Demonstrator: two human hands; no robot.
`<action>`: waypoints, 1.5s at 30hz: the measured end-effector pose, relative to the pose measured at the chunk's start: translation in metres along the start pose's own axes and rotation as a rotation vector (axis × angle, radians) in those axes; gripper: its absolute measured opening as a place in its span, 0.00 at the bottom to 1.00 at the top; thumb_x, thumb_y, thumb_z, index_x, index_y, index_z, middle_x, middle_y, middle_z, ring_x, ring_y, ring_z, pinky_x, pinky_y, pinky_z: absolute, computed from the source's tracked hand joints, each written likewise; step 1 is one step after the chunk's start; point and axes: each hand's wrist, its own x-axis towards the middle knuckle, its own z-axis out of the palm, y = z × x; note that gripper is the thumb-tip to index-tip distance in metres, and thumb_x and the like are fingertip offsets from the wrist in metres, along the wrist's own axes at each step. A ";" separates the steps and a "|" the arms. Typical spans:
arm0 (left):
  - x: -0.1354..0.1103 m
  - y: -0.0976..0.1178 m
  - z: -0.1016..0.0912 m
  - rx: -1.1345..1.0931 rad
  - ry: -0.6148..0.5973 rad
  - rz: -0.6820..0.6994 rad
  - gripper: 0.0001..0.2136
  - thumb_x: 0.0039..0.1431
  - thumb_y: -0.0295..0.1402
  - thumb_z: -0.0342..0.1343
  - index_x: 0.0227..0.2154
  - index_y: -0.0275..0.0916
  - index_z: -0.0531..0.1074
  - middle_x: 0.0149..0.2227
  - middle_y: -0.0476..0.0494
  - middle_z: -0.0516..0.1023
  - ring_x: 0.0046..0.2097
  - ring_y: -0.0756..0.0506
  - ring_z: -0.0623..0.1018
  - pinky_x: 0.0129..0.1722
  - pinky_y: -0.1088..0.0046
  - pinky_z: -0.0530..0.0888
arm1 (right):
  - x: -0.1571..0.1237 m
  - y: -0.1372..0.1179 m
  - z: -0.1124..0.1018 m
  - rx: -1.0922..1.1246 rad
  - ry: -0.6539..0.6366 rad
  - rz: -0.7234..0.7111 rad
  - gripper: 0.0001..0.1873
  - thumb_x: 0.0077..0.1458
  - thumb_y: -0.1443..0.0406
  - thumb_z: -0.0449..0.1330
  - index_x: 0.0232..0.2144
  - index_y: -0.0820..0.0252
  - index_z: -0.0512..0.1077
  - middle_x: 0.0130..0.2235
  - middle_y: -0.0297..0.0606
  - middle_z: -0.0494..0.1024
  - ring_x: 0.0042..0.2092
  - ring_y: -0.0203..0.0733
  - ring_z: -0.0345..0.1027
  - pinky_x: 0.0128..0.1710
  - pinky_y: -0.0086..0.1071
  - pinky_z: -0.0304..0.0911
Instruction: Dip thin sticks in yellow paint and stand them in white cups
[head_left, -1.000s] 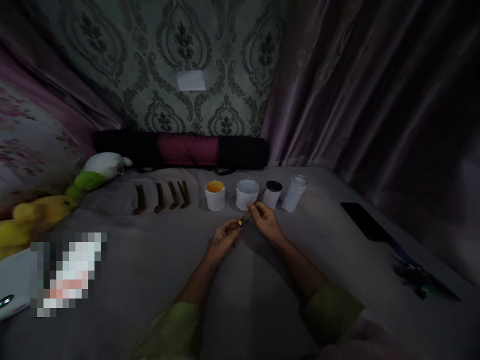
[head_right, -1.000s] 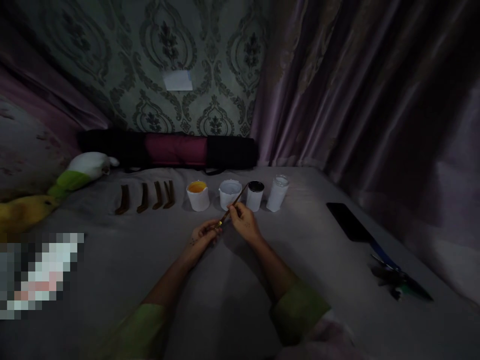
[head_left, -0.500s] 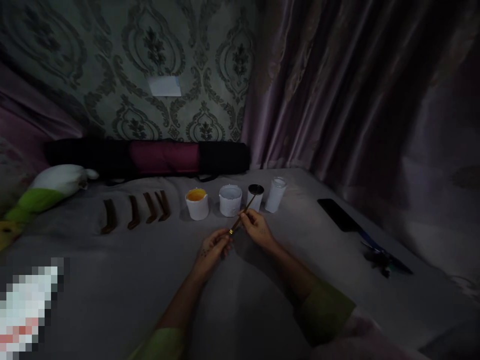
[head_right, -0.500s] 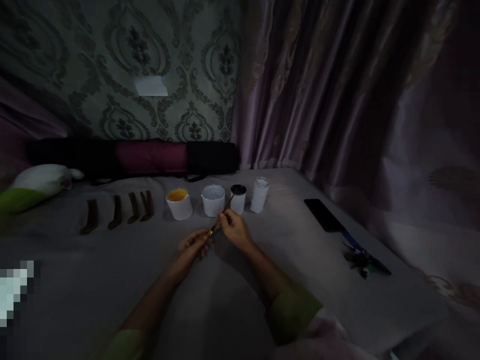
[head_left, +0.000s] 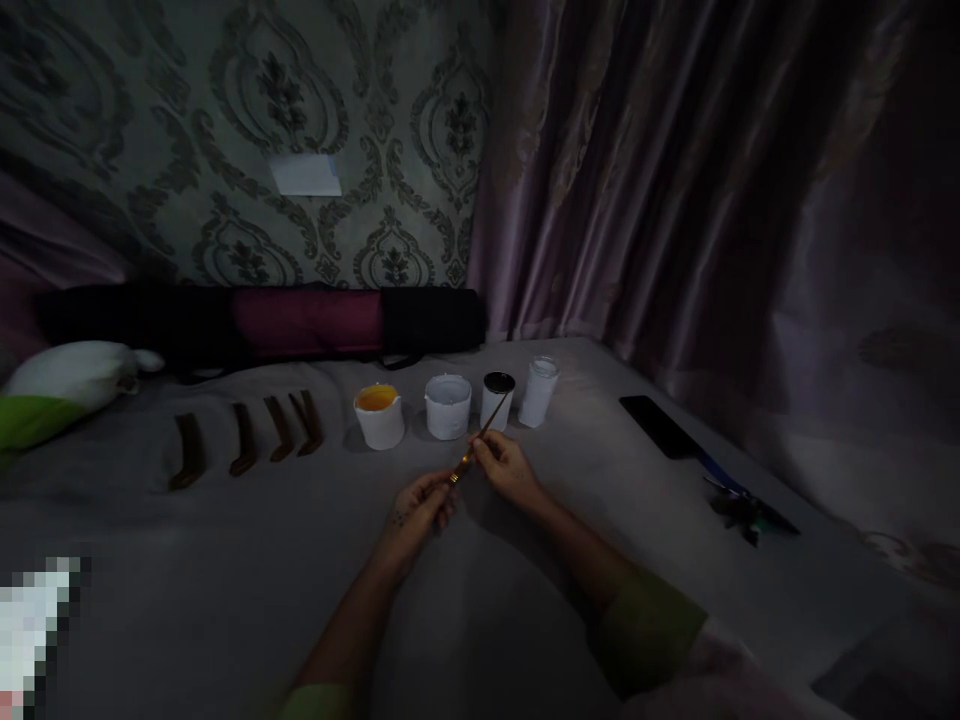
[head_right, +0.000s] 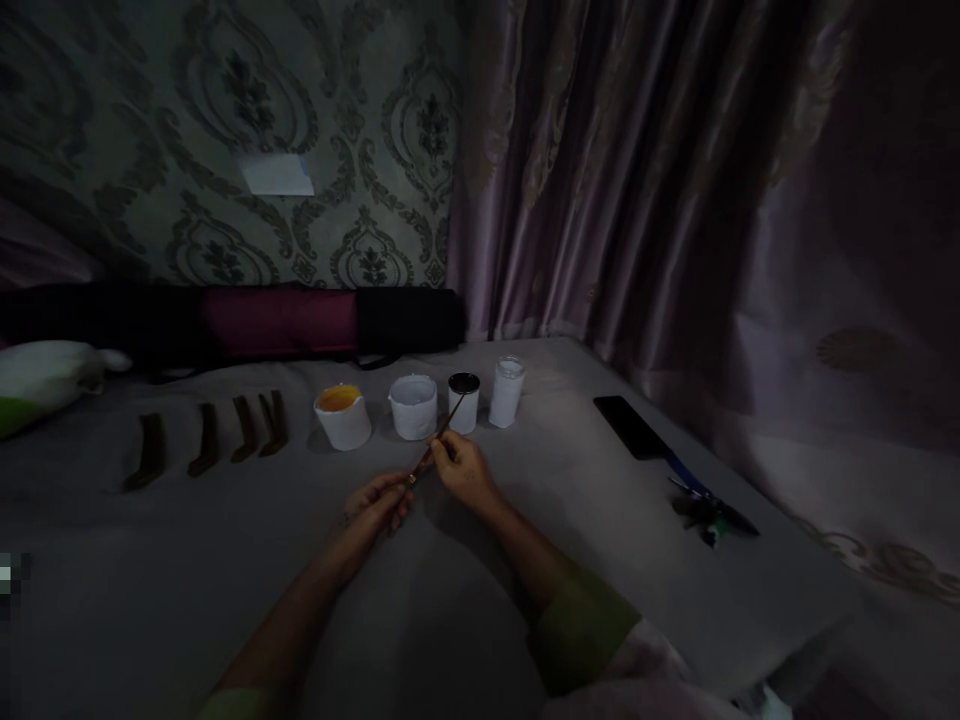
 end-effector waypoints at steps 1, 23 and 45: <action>0.000 0.000 0.000 -0.001 -0.002 -0.003 0.19 0.46 0.39 0.56 0.39 0.32 0.69 0.25 0.47 0.72 0.20 0.55 0.66 0.18 0.79 0.61 | 0.000 0.000 0.000 0.009 -0.007 -0.005 0.15 0.53 0.55 0.50 0.30 0.61 0.68 0.24 0.31 0.67 0.24 0.31 0.58 0.23 0.24 0.54; 0.001 -0.003 -0.003 -0.056 0.008 -0.034 0.17 0.44 0.37 0.56 0.37 0.33 0.70 0.25 0.46 0.72 0.21 0.53 0.68 0.19 0.78 0.62 | 0.014 -0.017 -0.027 0.120 0.113 0.050 0.18 0.51 0.53 0.51 0.33 0.61 0.68 0.23 0.31 0.66 0.19 0.29 0.55 0.18 0.25 0.53; -0.005 0.011 0.002 -0.133 0.080 -0.100 0.16 0.42 0.35 0.58 0.35 0.32 0.71 0.24 0.46 0.72 0.22 0.54 0.68 0.20 0.79 0.61 | 0.022 -0.036 -0.053 0.157 0.234 0.060 0.20 0.50 0.50 0.52 0.30 0.62 0.68 0.23 0.33 0.68 0.18 0.29 0.55 0.15 0.25 0.53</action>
